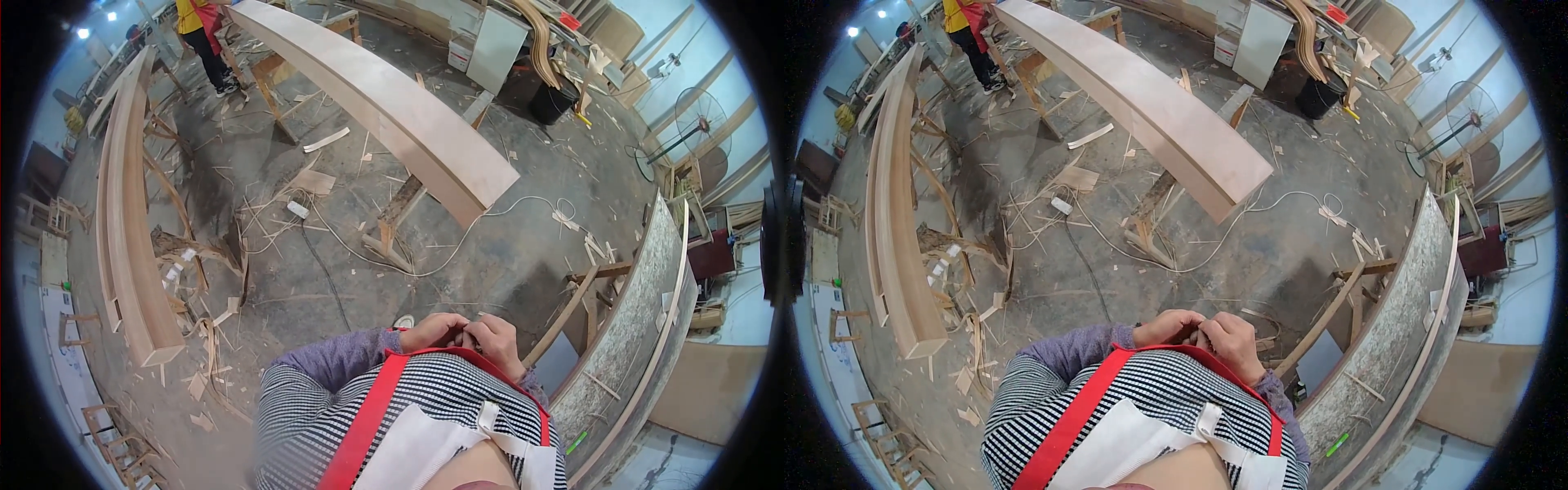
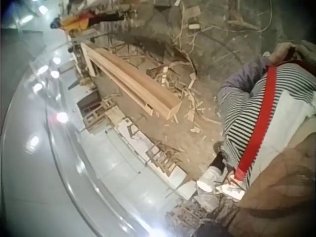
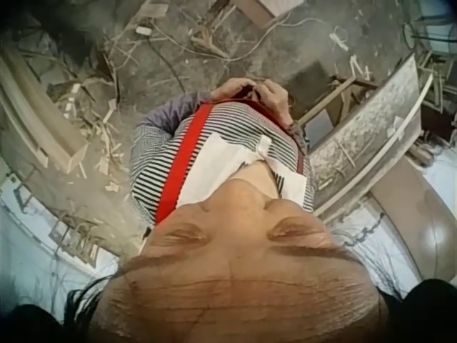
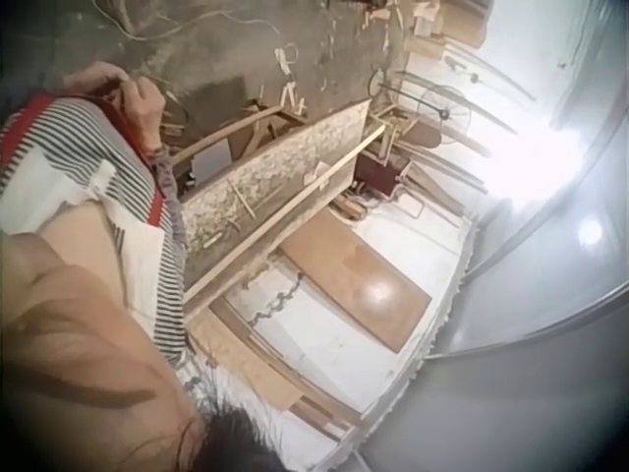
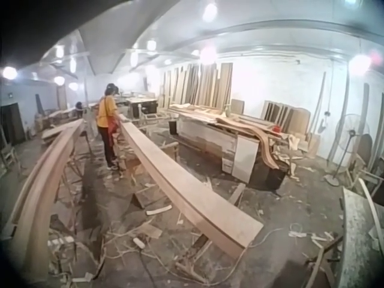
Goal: The recorder packages wooden strips in plastic and subsequently inspects and tests a small electronic circuit board component with an LED light.
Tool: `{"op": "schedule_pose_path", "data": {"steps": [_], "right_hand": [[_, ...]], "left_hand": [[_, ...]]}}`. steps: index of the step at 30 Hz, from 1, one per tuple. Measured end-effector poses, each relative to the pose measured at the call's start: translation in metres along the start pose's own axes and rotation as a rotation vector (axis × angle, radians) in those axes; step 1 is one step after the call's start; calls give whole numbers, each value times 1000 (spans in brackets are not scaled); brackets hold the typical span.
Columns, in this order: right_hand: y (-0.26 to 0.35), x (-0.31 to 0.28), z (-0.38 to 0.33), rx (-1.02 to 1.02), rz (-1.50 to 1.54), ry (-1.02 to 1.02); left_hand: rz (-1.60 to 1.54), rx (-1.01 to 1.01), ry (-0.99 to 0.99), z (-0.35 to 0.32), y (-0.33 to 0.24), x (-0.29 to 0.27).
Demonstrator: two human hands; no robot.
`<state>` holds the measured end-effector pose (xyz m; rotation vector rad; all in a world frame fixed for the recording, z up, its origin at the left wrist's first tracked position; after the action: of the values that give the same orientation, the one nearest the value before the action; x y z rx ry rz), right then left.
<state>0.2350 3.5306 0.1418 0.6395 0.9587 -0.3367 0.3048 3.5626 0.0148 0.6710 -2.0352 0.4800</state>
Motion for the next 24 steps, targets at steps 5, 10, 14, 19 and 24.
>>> {"op": "schedule_pose_path", "data": {"steps": [5, 10, 14, 19, 24], "right_hand": [[5, 2, 0, 6, 29, 62], [24, 16, -2, -119, 192, 104], [7, 7, -5, 122, 197, 101], [-33, -2, -38, 459, 245, -62], [-55, 9, -65, 658, 346, 2]], "left_hand": [[9, 51, -115, 2, -1, -10], [-104, 39, -44, 8, 0, -1], [-145, 139, -72, -3, -5, 14], [-108, 217, 35, -8, -22, 11], [-12, 226, 138, -10, -23, 19]]}}
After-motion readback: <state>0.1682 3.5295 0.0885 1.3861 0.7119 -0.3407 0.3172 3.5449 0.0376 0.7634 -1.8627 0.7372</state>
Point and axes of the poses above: each hand's wrist, its own z-axis towards the middle knuckle, its own x-axis out of the palm, y = z × x, the point moved 7 cm from there along z, towards the middle knuckle, and after that the axes turned 14 degrees about -z, right-handed, at the moved point
